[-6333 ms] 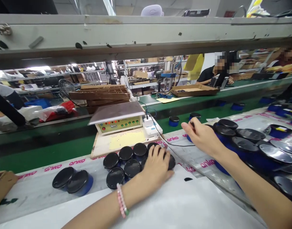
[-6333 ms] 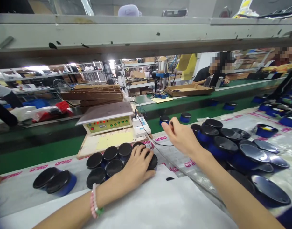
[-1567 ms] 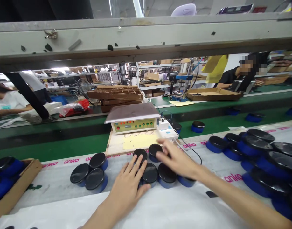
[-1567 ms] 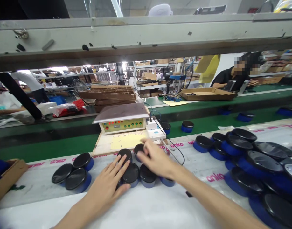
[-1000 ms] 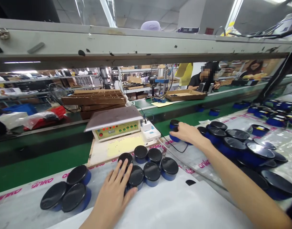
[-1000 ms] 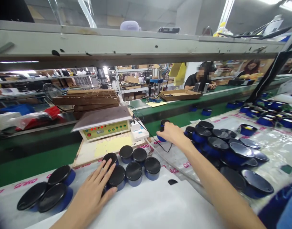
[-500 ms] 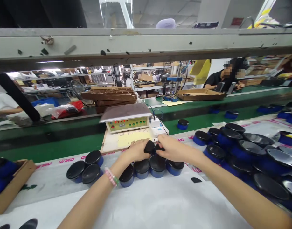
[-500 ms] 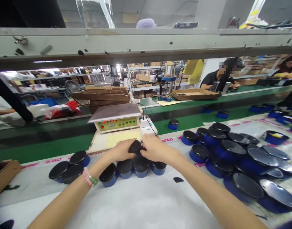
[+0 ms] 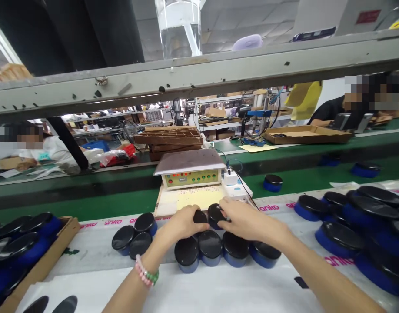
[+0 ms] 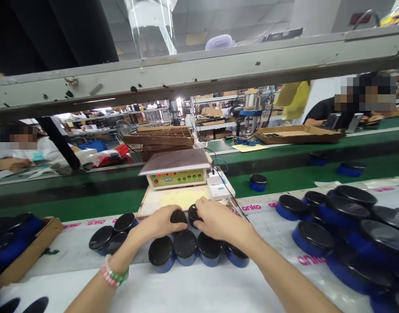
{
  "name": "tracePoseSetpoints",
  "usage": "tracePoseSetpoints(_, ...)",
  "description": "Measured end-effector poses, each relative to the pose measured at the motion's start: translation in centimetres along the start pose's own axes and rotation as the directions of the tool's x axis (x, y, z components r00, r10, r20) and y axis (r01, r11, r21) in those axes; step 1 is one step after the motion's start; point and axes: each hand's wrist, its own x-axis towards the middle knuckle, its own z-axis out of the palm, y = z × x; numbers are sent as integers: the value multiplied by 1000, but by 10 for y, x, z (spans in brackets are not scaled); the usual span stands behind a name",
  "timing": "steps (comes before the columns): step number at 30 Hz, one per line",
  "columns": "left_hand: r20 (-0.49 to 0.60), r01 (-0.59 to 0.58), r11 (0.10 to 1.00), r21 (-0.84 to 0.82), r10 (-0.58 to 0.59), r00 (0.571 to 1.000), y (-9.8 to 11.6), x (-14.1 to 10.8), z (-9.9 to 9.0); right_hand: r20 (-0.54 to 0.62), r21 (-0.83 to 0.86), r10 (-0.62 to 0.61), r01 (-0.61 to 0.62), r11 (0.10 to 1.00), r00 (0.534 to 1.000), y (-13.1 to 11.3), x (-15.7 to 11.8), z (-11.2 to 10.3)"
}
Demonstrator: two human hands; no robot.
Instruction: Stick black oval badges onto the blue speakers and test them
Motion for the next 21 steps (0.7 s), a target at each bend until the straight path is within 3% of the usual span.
tracePoseSetpoints(4,-68,46,998,-32,-48,997,0,-4,2,35,71,-154,151,986,987,-27,-9,15)
tracePoseSetpoints(7,-65,9,996,-87,-14,998,2,-6,-8,60,124,-210,201,972,976,-30,-6,22)
tracePoseSetpoints(10,-53,-70,980,-184,61,997,8,-16,-32,15,192,-195,189,963,981,-19,-7,7)
tracePoseSetpoints(15,63,-233,921,-311,265,962,21,-39,-63,-234,348,-132,210,914,963,-5,-16,-27)
tracePoseSetpoints(17,81,-223,939,-263,251,965,18,-38,-59,-231,358,-138,216,908,963,-4,-18,-28)
tracePoseSetpoints(21,51,-134,975,-179,146,988,-4,-18,-29,-18,258,-183,181,949,983,-11,-11,-8)
